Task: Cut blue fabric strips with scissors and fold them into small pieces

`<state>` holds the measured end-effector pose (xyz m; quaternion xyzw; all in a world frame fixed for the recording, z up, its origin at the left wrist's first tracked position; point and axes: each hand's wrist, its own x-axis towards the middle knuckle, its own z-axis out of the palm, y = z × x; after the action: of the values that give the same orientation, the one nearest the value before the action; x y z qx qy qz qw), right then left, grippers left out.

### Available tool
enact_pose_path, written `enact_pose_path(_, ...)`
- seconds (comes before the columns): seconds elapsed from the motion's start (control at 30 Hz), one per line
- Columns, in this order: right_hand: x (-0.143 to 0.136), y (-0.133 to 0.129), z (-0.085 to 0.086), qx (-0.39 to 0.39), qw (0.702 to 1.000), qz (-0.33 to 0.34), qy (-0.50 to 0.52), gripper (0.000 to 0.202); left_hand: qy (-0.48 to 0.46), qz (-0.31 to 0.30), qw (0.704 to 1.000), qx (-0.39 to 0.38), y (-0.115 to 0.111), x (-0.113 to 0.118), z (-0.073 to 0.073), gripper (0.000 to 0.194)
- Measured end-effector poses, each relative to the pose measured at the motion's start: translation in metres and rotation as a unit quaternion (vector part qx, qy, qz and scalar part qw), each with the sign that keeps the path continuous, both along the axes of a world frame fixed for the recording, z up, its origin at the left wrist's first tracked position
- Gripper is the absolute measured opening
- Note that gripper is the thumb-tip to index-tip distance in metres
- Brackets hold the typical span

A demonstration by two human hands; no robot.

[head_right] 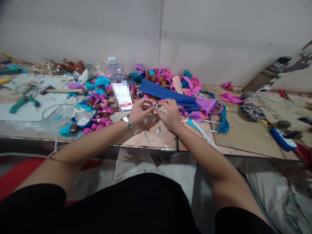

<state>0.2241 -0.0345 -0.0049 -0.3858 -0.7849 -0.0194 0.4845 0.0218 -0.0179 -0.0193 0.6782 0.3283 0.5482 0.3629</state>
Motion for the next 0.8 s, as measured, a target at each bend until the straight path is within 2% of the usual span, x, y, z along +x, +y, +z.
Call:
enact_pose_path(0.37, -0.0011, 0.0006, -0.0024, -0.021, 1.000, -0.003, 0.003, 0.009, -0.003, -0.040, 0.999, -0.008, -0.0026, 0.0014, 0.0023, 0.037)
enact_pose_path(0.67, -0.0050, -0.0015, -0.0021, -0.059, 0.997, -0.007, 0.040, 0.011, -0.015, -0.036, 0.999, -0.035, -0.0021, 0.0010, 0.0003, 0.036)
enact_pose_path(0.8, -0.0034, 0.0007, -0.0035, -0.051, 0.998, -0.005, 0.041, 0.012, -0.015, -0.033, 0.999, -0.034, -0.0021, 0.0014, 0.0003, 0.035)
